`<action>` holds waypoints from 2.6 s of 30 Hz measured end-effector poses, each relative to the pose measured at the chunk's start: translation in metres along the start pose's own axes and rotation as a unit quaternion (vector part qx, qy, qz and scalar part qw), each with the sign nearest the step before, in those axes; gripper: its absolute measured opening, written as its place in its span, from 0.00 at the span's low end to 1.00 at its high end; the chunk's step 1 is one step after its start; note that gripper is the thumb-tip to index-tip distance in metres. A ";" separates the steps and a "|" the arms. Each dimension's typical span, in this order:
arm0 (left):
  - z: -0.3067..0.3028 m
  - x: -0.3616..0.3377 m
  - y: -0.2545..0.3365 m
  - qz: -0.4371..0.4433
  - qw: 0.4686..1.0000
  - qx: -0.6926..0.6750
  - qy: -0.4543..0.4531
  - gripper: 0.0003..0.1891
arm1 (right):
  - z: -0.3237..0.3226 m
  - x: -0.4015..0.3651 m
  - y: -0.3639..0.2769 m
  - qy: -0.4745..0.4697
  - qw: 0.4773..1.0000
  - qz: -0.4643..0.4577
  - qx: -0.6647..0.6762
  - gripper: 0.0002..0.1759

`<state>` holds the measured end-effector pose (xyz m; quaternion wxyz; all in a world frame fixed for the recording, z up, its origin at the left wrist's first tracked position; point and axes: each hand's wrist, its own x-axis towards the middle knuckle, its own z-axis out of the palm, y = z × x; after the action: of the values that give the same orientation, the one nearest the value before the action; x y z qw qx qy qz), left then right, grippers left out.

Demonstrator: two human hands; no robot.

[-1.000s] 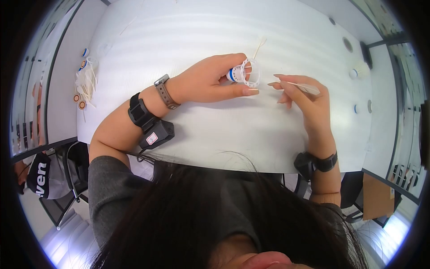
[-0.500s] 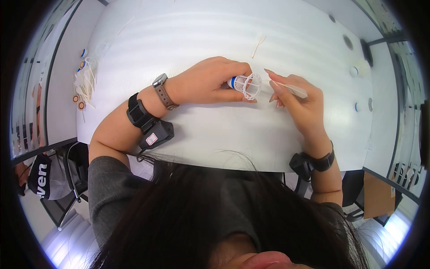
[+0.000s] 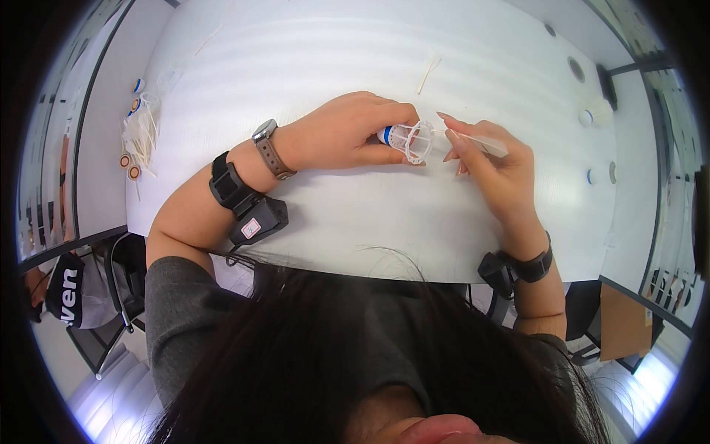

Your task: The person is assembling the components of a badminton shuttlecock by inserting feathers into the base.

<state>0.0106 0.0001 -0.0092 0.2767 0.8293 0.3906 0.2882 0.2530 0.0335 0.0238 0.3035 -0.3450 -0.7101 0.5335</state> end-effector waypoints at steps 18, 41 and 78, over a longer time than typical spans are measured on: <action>0.002 0.000 -0.001 0.023 1.000 0.011 0.005 0.14 | 0.001 0.001 0.003 -0.032 0.999 0.013 -0.031 0.13; 0.003 0.001 0.002 0.009 0.999 0.018 0.028 0.23 | -0.006 0.001 0.010 0.037 0.998 0.044 0.002 0.11; -0.002 0.001 0.010 0.009 1.000 0.017 0.001 0.23 | -0.004 -0.001 0.007 -0.003 0.996 -0.055 -0.076 0.11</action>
<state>0.0150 -0.0038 -0.0011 0.2594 0.8370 0.3883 0.2853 0.2578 0.0365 0.0184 0.3033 -0.3261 -0.7674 0.4614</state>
